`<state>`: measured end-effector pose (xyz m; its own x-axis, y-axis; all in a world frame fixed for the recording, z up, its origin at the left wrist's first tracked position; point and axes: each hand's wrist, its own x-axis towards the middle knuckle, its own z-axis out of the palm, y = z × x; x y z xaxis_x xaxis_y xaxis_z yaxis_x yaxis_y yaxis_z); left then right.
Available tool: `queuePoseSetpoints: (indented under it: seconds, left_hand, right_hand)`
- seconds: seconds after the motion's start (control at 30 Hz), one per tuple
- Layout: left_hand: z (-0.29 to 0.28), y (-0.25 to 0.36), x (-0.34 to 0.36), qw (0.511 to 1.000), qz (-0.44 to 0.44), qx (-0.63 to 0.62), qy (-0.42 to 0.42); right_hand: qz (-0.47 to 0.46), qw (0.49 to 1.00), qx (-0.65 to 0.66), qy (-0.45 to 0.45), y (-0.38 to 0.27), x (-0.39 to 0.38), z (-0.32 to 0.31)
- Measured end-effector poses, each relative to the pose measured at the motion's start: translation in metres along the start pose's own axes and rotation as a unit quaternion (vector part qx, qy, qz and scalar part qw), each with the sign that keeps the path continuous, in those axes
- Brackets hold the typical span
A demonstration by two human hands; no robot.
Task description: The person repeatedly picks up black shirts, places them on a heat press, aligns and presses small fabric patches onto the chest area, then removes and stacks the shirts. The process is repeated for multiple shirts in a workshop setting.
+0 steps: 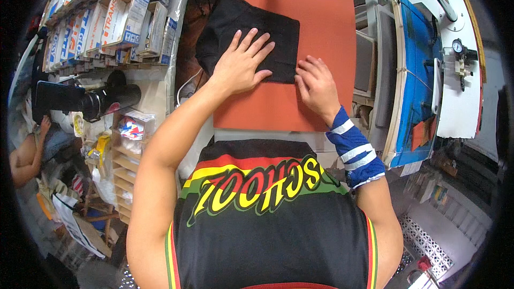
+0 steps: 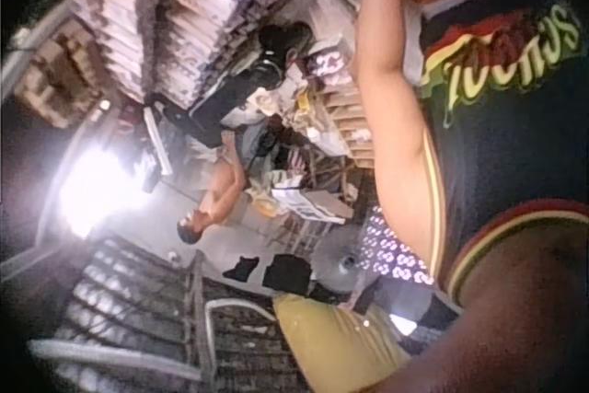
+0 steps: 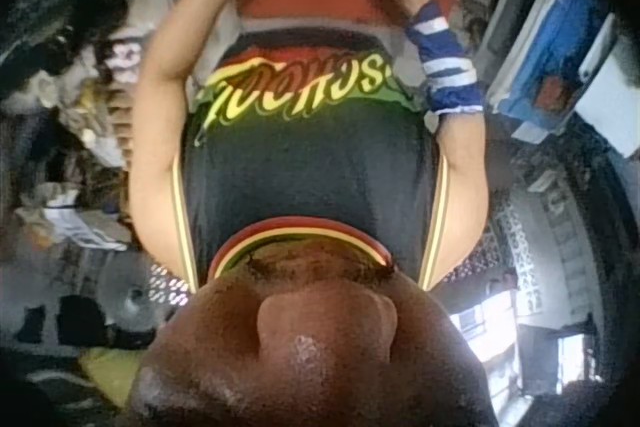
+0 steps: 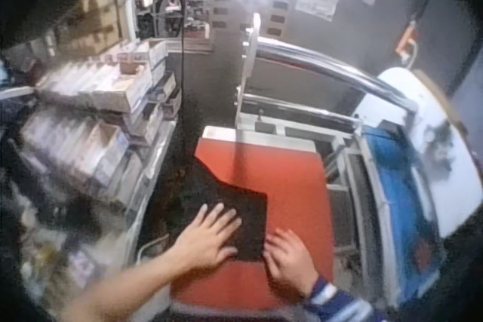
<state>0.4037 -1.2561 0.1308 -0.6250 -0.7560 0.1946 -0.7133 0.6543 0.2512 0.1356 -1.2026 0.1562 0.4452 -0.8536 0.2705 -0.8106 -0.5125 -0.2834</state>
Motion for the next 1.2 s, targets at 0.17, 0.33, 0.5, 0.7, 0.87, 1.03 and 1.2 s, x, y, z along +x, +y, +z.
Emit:
queuePoseSetpoints:
  seconds: [0.17, 0.33, 0.5, 0.7, 0.87, 1.03, 1.2]
  left_hand:
    - [0.004, -0.004, -0.004, 1.000, 0.016, 0.001, 0.026]
    - [-0.009, 0.004, -0.021, 0.987, -0.017, -0.052, 0.153]
    - [-0.022, -0.001, -0.117, 0.867, -0.298, -0.123, 0.380]
    - [-0.072, -0.067, -0.328, 0.736, -0.642, 0.088, 0.197]
    - [-0.081, -0.087, -0.353, 0.703, -0.692, 0.149, 0.070]
    - [-0.065, -0.076, -0.314, 0.696, -0.696, 0.162, -0.063]
    - [-0.098, -0.086, -0.346, 0.654, -0.757, -0.004, 0.003]
  right_hand:
    - [-0.044, 0.994, 0.081, 0.053, 0.002, 0.009, 0.009]
    - [-0.069, 0.995, 0.070, -0.024, -0.021, 0.014, 0.013]
    - [-0.066, 0.996, 0.051, -0.015, -0.021, 0.015, 0.015]
    - [-0.013, 0.995, 0.087, -0.055, -0.011, 0.025, 0.016]
    - [-0.021, 0.997, 0.064, 0.027, -0.017, 0.026, 0.013]
    - [-0.021, 0.996, 0.060, 0.055, -0.023, 0.012, 0.009]
    - [-0.005, 0.995, 0.075, 0.069, -0.036, -0.008, 0.003]
